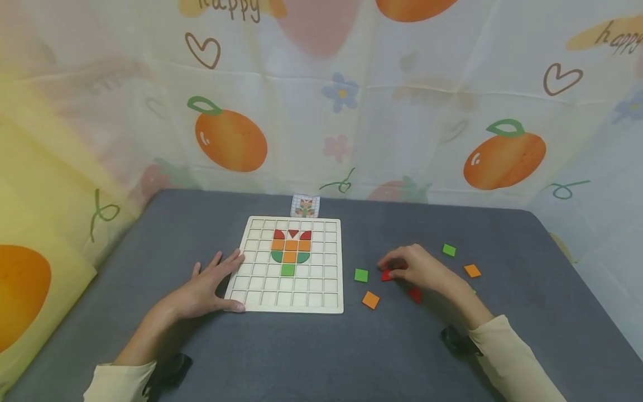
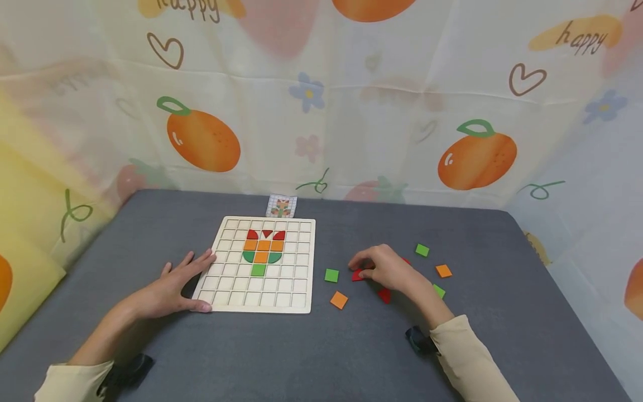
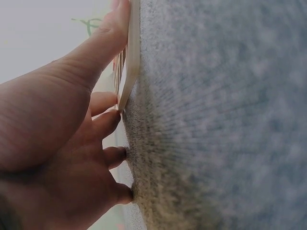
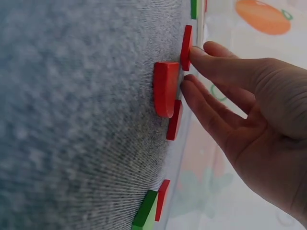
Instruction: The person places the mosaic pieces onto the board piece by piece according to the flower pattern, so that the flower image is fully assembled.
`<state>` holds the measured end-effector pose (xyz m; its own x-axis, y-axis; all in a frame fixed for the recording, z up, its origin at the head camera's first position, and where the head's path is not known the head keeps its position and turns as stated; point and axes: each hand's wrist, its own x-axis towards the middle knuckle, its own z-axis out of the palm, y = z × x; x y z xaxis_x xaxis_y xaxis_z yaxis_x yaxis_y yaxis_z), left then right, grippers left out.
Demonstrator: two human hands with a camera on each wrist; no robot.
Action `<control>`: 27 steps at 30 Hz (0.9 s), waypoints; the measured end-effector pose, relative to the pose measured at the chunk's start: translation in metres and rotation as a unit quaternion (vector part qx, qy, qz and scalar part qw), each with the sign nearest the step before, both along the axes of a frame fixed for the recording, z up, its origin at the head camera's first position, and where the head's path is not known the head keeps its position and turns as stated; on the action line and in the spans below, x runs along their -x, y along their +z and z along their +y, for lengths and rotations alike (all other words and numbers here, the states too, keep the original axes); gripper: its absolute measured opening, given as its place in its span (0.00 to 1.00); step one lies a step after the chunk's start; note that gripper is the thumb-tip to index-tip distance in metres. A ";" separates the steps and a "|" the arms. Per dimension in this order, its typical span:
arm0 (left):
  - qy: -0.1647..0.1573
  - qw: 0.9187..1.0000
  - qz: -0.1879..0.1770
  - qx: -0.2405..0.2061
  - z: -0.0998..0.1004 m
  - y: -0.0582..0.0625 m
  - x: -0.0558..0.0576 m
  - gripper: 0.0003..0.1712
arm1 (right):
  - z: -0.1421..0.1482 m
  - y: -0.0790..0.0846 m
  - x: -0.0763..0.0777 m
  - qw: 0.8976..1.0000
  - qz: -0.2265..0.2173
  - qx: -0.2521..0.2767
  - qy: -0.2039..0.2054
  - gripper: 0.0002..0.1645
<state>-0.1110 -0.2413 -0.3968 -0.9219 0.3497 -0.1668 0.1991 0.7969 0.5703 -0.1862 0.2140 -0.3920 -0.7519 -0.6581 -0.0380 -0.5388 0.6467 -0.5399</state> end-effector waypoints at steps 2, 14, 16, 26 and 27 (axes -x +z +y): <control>0.001 1.000 -0.001 0.001 0.000 0.000 0.000 0.65 | -0.001 0.000 -0.001 1.000 0.000 0.005 -0.004 0.16; 0.004 1.000 -0.001 -0.002 -0.002 -0.004 -0.001 0.65 | -0.001 -0.002 -0.004 1.000 -0.025 0.015 -0.007 0.19; 0.003 1.000 -0.001 -0.002 -0.002 -0.004 -0.001 0.65 | 0.000 -0.001 -0.005 0.999 -0.033 0.016 -0.006 0.20; 0.005 1.000 0.000 0.003 0.000 -0.002 0.000 0.65 | -0.001 0.003 -0.005 1.000 0.003 0.008 -0.007 0.19; 0.003 1.000 0.001 0.000 0.000 -0.002 -0.001 0.65 | -0.001 0.005 -0.005 1.000 0.001 0.007 -0.008 0.18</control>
